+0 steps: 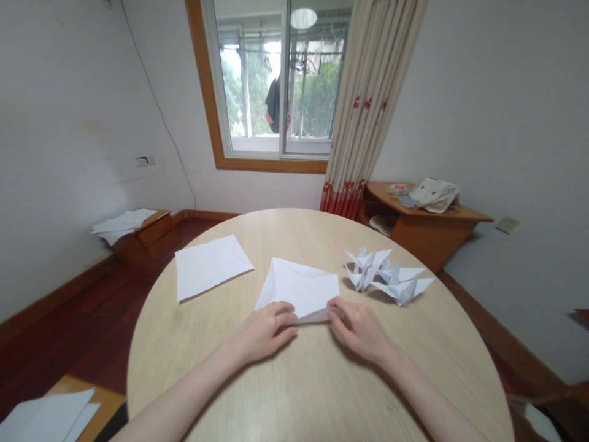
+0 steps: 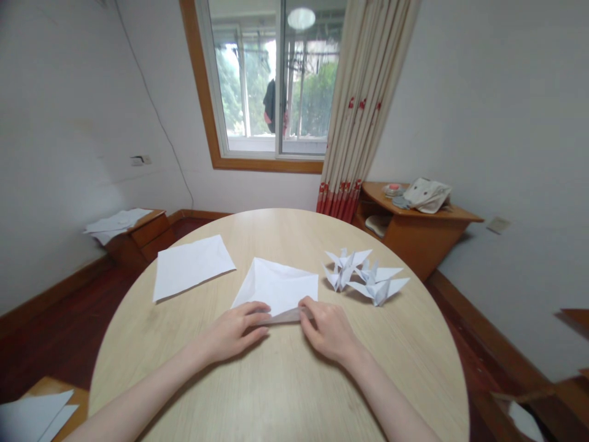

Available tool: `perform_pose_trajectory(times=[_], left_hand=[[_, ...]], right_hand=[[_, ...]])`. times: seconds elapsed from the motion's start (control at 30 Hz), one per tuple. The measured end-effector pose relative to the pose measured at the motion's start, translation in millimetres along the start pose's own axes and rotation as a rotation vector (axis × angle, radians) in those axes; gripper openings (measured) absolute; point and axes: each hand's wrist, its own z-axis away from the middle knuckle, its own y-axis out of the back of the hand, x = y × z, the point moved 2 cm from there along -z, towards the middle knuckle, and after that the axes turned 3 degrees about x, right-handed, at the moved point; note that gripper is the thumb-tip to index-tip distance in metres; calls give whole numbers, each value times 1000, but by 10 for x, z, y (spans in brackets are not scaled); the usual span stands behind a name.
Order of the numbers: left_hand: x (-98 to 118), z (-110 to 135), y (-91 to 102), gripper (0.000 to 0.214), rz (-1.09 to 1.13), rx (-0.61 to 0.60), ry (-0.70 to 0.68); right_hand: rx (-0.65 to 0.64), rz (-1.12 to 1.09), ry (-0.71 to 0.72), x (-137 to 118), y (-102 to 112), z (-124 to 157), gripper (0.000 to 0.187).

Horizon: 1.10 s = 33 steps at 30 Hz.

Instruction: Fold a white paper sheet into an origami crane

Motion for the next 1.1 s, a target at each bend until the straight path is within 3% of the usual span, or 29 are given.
perform_pose_trajectory(times=[0.17,0.63,1.1], left_hand=[[-6,5,17,34,60,3,9],[74,-6,104,40,122,-22,-50],[108,-20,99,45,242,-29,-59]], right_hand=[[110,-9,-18,36,-14,8,20],[260,-21,33,63,-95,-2,48],[294,137,29,-71,-251,25,79]])
